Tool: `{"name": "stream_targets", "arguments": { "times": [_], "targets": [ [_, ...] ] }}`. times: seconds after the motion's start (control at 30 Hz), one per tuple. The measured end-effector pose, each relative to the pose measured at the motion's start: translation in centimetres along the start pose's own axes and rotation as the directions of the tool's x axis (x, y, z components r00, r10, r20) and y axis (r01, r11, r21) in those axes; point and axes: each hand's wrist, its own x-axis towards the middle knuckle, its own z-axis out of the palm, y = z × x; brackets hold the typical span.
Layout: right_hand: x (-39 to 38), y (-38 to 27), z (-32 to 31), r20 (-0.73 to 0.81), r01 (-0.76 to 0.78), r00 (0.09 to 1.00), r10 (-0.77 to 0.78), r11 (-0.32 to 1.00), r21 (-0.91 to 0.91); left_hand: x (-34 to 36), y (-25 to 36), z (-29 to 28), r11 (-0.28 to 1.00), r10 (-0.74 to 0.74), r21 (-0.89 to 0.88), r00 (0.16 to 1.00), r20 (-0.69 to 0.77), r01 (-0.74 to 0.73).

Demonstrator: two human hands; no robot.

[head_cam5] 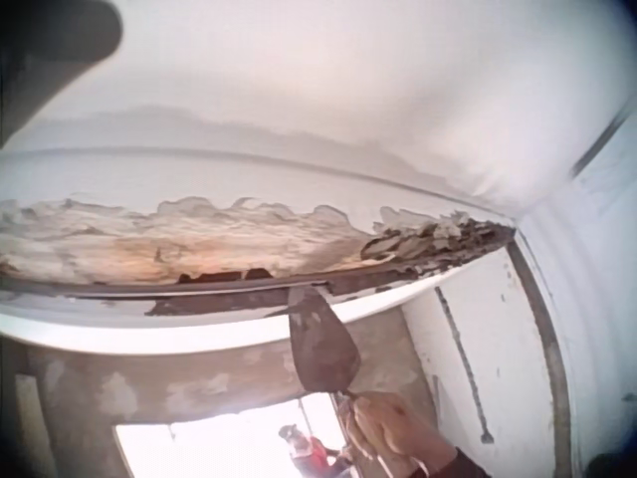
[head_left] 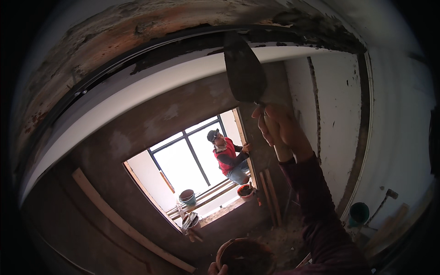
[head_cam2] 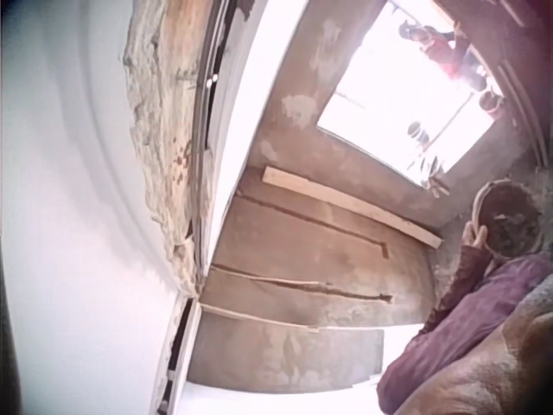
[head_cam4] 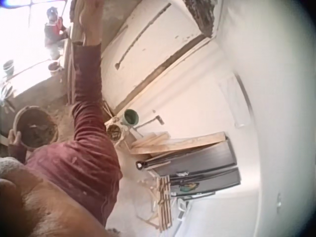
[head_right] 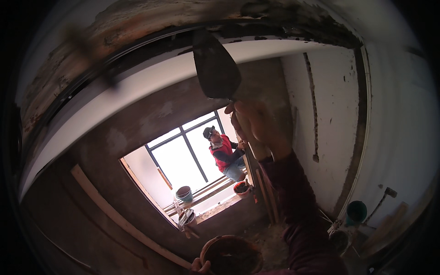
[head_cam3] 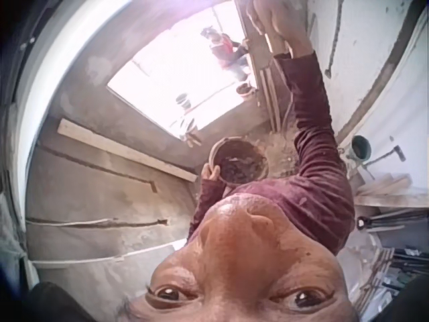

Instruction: The person applies mortar to the upper edge of a doorway using a trowel. They scoop mortar from a bucket and spread it across the exposed concrete structure.

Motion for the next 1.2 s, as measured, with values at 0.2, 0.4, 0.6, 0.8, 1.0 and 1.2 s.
{"name": "stream_targets", "arguments": {
  "times": [0.2,0.4,0.6,0.8,1.0,1.2],
  "targets": [
    [0.5,-0.4,-3.4,0.061,-0.004,0.998,0.003,1.0,0.014,0.1,2.0,2.0,0.995,0.046,0.091,0.999,0.014,-0.047],
    [-3.3,-0.1,-4.1,0.089,-0.194,0.979,0.186,0.977,0.089,0.1,3.5,2.7,0.954,0.008,0.299,0.999,0.042,-0.02],
    [-4.5,2.1,0.8,-0.01,-0.097,0.993,0.115,0.882,0.462,1.0,0.8,2.8,0.987,-0.053,0.153,0.997,0.052,0.045],
    [1.9,4.2,8.9,-0.151,0.166,0.985,-0.086,0.727,0.666,-0.6,3.9,4.0,0.874,0.327,0.345,0.94,0.1,-0.341],
    [3.4,3.0,13.4,-0.19,0.231,0.971,-0.141,0.741,0.63,-0.6,2.9,1.4,0.623,0.44,0.616,0.867,0.234,-0.483],
    [-4.9,1.2,13.7,0.095,-0.177,0.984,0.15,0.831,0.528,-2.5,4.0,-1.3,0.52,0.41,0.735,0.882,0.232,-0.435]
  ]
}}
